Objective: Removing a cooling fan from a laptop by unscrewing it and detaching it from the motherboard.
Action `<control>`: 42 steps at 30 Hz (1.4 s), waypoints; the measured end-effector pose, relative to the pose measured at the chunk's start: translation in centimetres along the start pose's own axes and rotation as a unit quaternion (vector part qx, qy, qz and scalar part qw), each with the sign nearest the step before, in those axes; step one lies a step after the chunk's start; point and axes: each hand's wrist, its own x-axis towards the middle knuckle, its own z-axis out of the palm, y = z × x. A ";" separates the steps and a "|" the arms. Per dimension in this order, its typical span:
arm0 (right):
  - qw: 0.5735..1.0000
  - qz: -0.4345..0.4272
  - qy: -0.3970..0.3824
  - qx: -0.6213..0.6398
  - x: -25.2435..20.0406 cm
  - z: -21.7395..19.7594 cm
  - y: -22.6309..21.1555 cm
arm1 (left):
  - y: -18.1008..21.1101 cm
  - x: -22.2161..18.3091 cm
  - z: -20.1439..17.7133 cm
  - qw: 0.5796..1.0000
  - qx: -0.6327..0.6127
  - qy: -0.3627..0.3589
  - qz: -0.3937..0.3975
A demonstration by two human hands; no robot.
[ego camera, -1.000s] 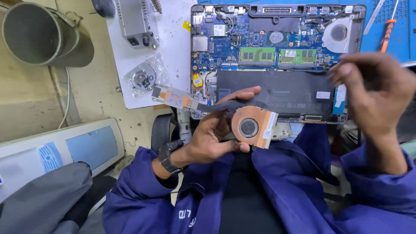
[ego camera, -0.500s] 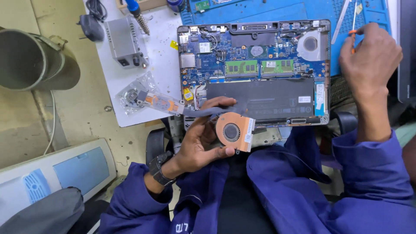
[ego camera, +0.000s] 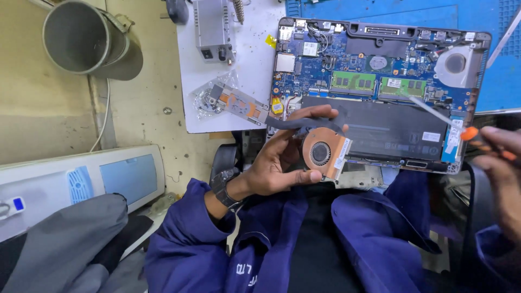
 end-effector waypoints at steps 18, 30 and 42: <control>0.992 -0.027 -0.124 0.023 1.6 1.2 -4.5 | -0.5 0.6 -1.1 0.997 0.046 -0.028 -0.063; 0.984 -0.111 -0.130 0.057 3.0 1.6 -6.4 | -0.6 0.9 -1.8 0.989 0.050 -0.050 -0.127; 0.980 -0.132 -0.144 0.049 3.2 1.7 -6.4 | -0.8 0.9 -1.8 0.990 0.073 -0.057 -0.106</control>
